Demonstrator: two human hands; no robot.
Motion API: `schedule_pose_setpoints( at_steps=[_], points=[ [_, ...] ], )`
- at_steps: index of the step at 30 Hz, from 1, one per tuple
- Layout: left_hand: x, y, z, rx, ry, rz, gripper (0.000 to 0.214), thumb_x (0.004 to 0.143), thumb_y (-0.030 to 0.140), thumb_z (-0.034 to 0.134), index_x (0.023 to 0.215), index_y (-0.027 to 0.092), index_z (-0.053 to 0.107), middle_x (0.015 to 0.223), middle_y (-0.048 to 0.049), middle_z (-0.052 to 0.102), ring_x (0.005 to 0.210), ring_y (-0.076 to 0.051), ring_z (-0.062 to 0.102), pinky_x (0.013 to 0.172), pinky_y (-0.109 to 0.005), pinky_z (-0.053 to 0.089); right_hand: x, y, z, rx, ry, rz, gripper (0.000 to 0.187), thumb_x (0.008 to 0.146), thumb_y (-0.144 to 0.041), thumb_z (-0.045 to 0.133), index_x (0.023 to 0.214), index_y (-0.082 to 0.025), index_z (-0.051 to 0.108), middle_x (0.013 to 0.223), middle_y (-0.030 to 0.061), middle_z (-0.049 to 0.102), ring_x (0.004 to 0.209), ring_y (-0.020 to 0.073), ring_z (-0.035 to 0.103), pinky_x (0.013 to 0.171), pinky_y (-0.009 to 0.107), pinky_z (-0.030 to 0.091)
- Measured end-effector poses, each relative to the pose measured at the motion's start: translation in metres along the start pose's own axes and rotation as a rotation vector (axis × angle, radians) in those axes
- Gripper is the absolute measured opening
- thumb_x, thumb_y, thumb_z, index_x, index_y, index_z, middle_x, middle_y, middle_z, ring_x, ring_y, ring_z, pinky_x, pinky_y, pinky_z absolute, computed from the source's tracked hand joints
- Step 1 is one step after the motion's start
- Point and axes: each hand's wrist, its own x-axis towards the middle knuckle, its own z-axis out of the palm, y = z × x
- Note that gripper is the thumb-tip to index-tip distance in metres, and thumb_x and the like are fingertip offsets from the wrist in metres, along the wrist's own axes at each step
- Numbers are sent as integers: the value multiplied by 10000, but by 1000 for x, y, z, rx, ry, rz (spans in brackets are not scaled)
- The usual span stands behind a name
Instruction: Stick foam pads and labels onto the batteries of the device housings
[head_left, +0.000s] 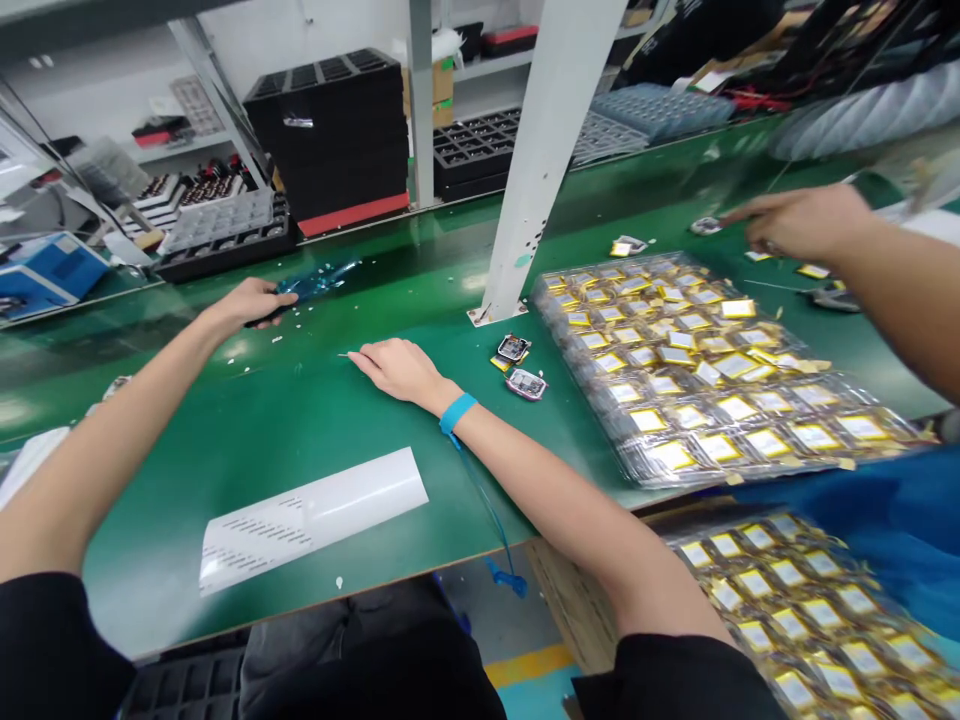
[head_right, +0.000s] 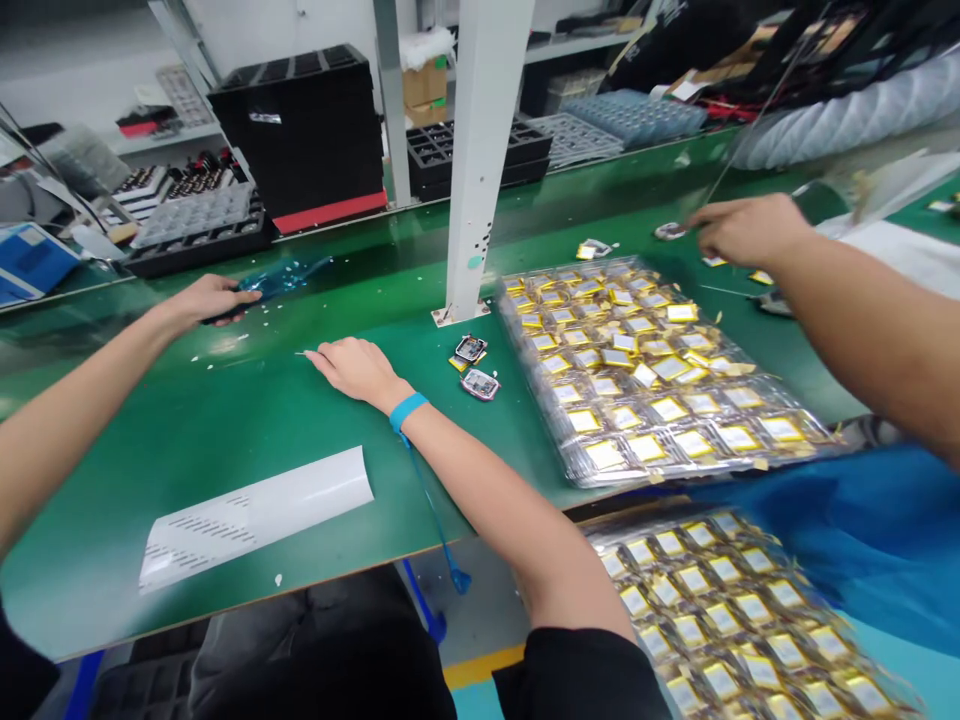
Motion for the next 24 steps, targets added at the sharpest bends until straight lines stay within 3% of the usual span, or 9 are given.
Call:
schedule_pose_setpoints(
  at_steps=[3, 6, 8, 11, 15, 18, 20, 22, 24],
  points=[
    [-22, -4, 19, -38, -20, -80, 196, 1023, 310, 684, 1050, 116, 666, 871, -8, 665, 651, -101, 621, 575, -221, 553, -1, -2, -6, -13, 2, 12, 418, 1144, -410, 340, 1148, -204, 704, 1149, 103, 750, 1017, 222, 712, 744, 288, 394],
    [-46, -12, 40, -150, -18, -60, 175, 1048, 295, 641, 1047, 120, 643, 767, 31, 607, 517, -60, 507, 459, -168, 436, -1, 0, -9, -44, 6, 82, 402, 1137, -403, 330, 1267, -231, 668, 1161, 129, 751, 1042, 271, 725, 766, 309, 439],
    [-55, -18, 51, -225, -14, -43, 179, 1056, 299, 626, 1050, 121, 636, 753, 37, 590, 494, -51, 472, 434, -158, 399, -1, 7, -10, -71, 1, 170, 387, 1121, -316, 341, 1290, -175, 658, 1104, 191, 762, 1015, 316, 740, 773, 340, 467],
    [-58, -25, 60, -319, 0, -46, 215, 1050, 326, 637, 1120, 123, 642, 855, 1, 640, 587, -78, 564, 508, -188, 494, -4, 21, -15, -92, -19, 261, 367, 1014, -83, 409, 1305, -58, 632, 1102, 265, 755, 1012, 329, 744, 812, 361, 500],
    [-50, -34, 64, -422, -15, -74, 289, 1031, 335, 665, 1239, 136, 640, 1081, -69, 691, 840, -162, 692, 718, -311, 623, -3, 27, -28, -73, -62, 212, 395, 994, -55, 461, 1336, -149, 635, 1085, 114, 790, 1058, 234, 740, 886, 287, 507],
    [-46, -39, 63, -493, -49, -95, 319, 1026, 343, 672, 1271, 141, 639, 1172, -92, 688, 952, -200, 706, 809, -371, 637, 20, 13, -37, -130, -9, 258, 293, 1066, -181, 435, 1222, -120, 676, 1054, 168, 778, 1024, 285, 745, 876, 331, 514],
    [-45, -42, 62, -534, -75, -107, 334, 1024, 351, 674, 1283, 144, 639, 1213, -102, 683, 1005, -218, 705, 853, -402, 635, 45, -1, -38, -170, 84, 285, 371, 1115, -260, 334, 1300, -106, 617, 1123, 211, 756, 1077, 320, 730, 882, 362, 511],
    [-44, -45, 62, -565, -91, -116, 351, 1022, 359, 675, 1299, 147, 636, 1253, -111, 674, 1054, -235, 700, 893, -430, 628, 72, -13, -34, -174, 176, 271, 454, 1146, -306, 186, 1450, -168, 493, 1250, 173, 727, 1185, 280, 695, 930, 347, 501],
    [-41, -48, 62, -581, -96, -127, 366, 1021, 364, 675, 1315, 150, 631, 1283, -117, 665, 1088, -247, 693, 921, -449, 621, 94, -19, -23, -166, 201, 290, 438, 1150, -306, 200, 1427, -182, 516, 1212, 153, 738, 1155, 266, 706, 928, 349, 515]
  ],
)
